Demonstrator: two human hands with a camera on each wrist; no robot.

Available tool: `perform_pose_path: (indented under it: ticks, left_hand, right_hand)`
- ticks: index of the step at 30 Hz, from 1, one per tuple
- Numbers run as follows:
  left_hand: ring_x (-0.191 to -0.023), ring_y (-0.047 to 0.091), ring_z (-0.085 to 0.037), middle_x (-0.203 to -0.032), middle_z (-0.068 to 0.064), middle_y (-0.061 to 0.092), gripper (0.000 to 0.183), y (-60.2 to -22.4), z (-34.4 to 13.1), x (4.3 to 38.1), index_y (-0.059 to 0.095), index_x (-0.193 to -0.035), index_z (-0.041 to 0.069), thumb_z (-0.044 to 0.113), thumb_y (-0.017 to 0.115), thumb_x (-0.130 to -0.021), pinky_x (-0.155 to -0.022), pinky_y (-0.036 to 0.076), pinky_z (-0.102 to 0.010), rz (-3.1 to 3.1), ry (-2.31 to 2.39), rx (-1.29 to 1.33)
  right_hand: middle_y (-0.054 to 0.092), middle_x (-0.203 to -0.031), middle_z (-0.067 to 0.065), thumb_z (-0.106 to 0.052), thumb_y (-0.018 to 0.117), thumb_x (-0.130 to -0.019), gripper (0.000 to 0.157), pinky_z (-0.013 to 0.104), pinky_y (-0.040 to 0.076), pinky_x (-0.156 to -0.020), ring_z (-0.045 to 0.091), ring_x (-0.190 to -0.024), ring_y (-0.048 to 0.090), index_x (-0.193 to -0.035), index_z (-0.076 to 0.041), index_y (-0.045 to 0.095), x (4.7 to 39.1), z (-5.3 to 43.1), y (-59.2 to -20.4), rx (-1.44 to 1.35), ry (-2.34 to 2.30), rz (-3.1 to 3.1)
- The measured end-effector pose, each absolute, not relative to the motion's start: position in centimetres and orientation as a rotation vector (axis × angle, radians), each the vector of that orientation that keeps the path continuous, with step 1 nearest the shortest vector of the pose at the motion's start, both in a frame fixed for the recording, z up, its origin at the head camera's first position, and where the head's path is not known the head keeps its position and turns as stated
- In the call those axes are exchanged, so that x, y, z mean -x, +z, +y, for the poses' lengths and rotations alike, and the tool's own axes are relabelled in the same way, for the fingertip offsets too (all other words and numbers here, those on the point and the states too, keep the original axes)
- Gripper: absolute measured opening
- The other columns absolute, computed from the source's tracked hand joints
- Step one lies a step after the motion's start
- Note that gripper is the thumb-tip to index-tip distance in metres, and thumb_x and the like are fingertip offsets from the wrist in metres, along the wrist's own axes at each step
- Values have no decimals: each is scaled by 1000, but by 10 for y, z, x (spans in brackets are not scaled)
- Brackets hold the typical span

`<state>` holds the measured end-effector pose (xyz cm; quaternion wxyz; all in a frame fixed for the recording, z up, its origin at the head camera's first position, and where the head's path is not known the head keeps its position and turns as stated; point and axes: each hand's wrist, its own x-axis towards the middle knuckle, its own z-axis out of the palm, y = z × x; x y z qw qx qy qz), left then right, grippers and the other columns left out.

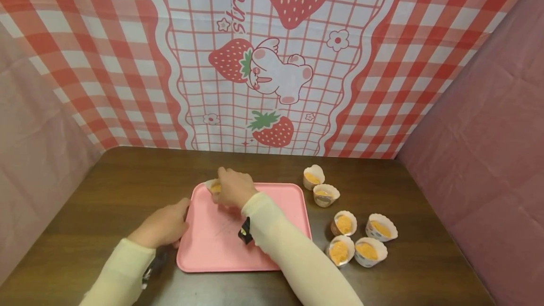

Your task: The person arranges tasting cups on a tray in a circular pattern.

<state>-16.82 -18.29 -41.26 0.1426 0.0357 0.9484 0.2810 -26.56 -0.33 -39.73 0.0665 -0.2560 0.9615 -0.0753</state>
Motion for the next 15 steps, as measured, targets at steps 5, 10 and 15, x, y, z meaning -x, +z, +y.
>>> perform_pose_path:
  ticks: [5, 10, 15]
  left_hand:
    - [-52, 59, -21, -66, -7, 59, 37, -411, -182, 168, 51, -129, -6, -2, 53, -92, -50, 46, -33, 2733, 803, -101]
    - [-52, 58, -21, -65, -6, 58, 38, -411, -182, 167, 51, -129, -6, -2, 53, -92, -50, 46, -33, 2739, 794, -102]
    - [-51, 59, -21, -63, -6, 59, 38, -410, -182, 166, 51, -130, -6, -2, 52, -92, -50, 46, -33, 2748, 786, -108]
  right_hand:
    - [63, -98, 0, -46, 74, -91, 42, 40, 54, -78, 17, -88, 63, -113, -15, 56, 265, -2, -399, 784, -219, 2894]
    - [63, -99, 0, -47, 73, -92, 43, 40, 54, -78, 17, -88, 64, -114, -15, 56, 264, -1, -401, 785, -204, 2891]
    - [64, -100, 0, -47, 73, -92, 44, 41, 54, -78, 17, -88, 64, -114, -14, 56, 264, -1, -399, 779, -204, 2898]
